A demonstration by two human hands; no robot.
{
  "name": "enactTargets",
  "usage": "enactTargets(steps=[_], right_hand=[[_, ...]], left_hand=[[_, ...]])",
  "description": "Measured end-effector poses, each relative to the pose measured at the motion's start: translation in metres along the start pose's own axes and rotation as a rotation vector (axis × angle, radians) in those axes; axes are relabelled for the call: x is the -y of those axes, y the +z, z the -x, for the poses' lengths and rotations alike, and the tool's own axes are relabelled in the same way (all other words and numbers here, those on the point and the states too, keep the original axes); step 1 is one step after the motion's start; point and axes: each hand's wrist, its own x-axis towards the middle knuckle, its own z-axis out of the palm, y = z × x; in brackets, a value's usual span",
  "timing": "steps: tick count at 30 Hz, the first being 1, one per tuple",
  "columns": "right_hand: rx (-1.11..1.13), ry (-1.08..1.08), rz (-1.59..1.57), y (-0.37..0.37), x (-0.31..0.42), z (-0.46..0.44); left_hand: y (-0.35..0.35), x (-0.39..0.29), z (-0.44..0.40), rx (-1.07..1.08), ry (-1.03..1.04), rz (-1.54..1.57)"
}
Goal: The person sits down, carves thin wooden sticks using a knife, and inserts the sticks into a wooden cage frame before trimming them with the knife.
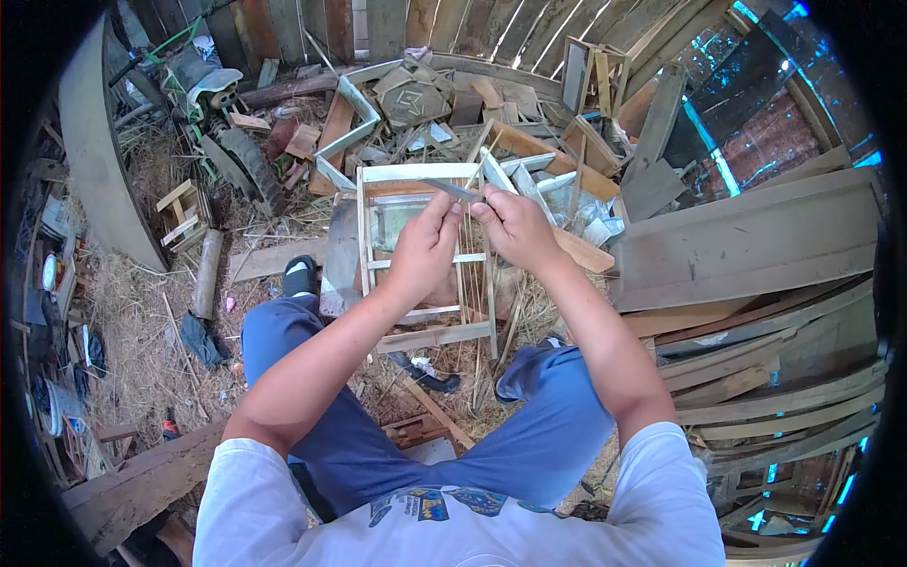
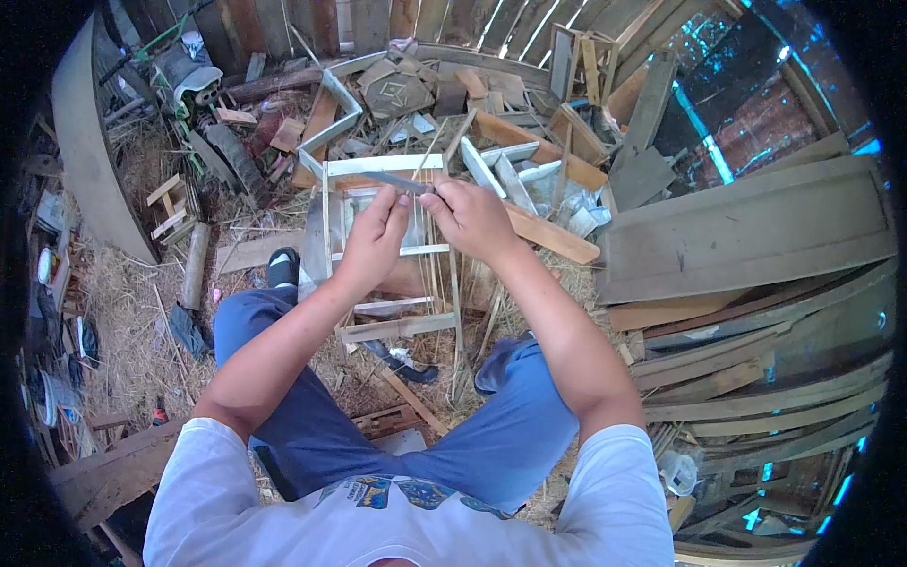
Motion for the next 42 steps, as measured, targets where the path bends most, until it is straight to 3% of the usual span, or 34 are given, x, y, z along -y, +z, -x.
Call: enactTargets(steps=[8, 10, 19, 21, 25, 26, 27, 32, 34, 35, 38, 42], right_hand=[[-0.008, 0.01, 0.048, -0.002, -0.001, 0.001], [-0.073, -0.077, 0.063, -0.002, -0.001, 0.001], [-0.227, -0.18, 0.3, -0.003, -0.002, -0.002], [-0.221, -0.168, 0.335, -0.01, -0.005, -0.003], [-0.25, -0.138, 0.416, -0.011, -0.004, -0.006], [-0.252, -0.143, 0.42, -0.011, -0.004, -0.006], [-0.26, -0.118, 0.408, -0.011, -0.004, -0.007], [-0.163, -0.044, 0.328, -0.005, -0.001, -0.011], [0.091, 0.223, -0.224, -0.003, 0.004, -0.007], [0.129, 0.269, -0.342, 0.004, -0.005, -0.005], [0.239, 0.376, -0.433, -0.004, -0.012, 0.001], [0.203, 0.257, -0.28, -0.01, -0.004, 0.003]], left_hand=[[-0.001, -0.009, 0.006, 0.027, -0.024, 0.035], [-0.001, -0.012, 0.008, 0.039, -0.029, 0.019], [-0.003, -0.031, 0.013, 0.094, -0.115, 0.369], [-0.005, -0.042, 0.015, 0.145, -0.246, 0.521], [-0.003, -0.042, 0.011, 0.118, -0.141, 0.512], [-0.006, -0.049, 0.011, 0.128, -0.248, 0.591], [-0.008, -0.053, 0.009, 0.139, -0.354, 0.666], [-0.013, -0.043, 0.003, 0.092, -0.383, 0.693], [-0.013, -0.039, 0.002, 0.052, -0.384, 0.669], [-0.014, -0.035, 0.001, 0.089, -0.353, 0.667], [-0.018, -0.029, 0.003, 0.131, -0.331, 0.712], [-0.027, -0.038, 0.003, 0.143, -0.347, 0.675]])
